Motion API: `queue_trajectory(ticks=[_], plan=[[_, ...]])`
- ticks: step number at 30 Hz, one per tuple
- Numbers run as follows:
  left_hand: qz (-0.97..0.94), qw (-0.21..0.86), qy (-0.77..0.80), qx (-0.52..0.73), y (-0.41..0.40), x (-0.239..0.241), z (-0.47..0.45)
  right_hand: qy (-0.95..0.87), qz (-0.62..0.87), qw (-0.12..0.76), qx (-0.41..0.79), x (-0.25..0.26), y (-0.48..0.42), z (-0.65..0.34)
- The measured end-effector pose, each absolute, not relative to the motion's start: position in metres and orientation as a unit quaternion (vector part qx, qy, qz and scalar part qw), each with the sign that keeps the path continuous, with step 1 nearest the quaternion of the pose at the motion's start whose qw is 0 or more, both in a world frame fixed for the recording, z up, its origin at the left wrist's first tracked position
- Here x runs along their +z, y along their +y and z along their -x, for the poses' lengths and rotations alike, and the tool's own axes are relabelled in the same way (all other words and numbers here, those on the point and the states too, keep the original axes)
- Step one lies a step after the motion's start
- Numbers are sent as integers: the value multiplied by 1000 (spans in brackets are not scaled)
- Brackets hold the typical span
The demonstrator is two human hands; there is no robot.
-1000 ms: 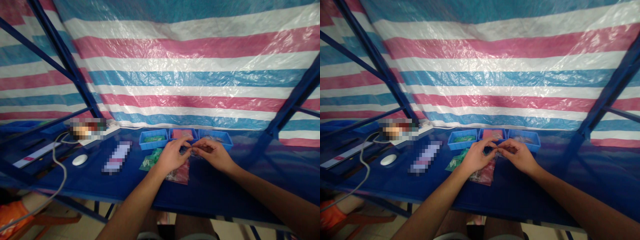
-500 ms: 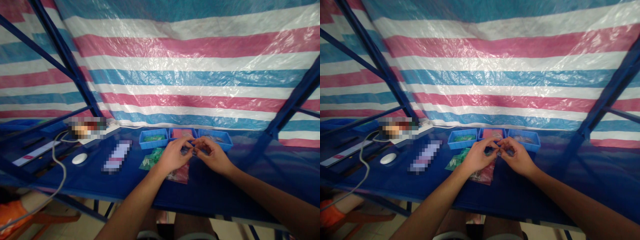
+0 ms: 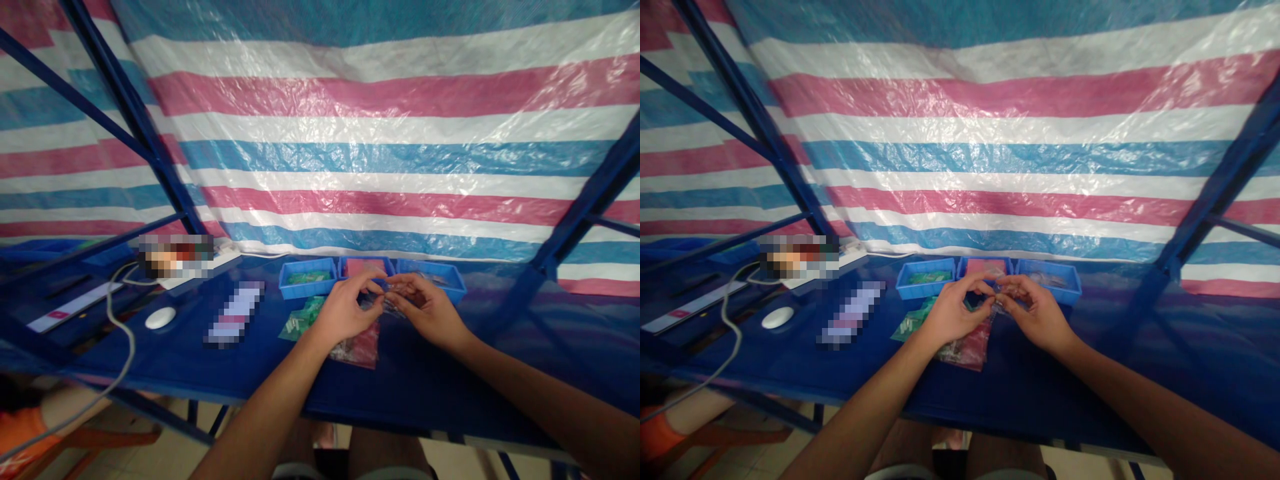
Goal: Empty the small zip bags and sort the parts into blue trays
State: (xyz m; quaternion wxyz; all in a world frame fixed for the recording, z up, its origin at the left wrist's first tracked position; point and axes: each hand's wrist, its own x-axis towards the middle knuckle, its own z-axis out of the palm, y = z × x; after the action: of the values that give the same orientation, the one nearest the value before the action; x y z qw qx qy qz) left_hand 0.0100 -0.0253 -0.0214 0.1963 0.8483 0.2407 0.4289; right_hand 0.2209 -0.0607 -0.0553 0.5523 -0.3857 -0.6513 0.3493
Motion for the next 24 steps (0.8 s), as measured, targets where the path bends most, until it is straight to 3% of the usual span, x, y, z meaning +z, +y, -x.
queue_trajectory(ticks=[9, 24], plan=[[-836, 186, 271, 440, -26, -16, -9, -617, 362, 569, 406, -55, -55, -221], [-847, 195, 257, 421, -26, -24, -12, -662, 419, 527, 329, -53, -60, -220]])
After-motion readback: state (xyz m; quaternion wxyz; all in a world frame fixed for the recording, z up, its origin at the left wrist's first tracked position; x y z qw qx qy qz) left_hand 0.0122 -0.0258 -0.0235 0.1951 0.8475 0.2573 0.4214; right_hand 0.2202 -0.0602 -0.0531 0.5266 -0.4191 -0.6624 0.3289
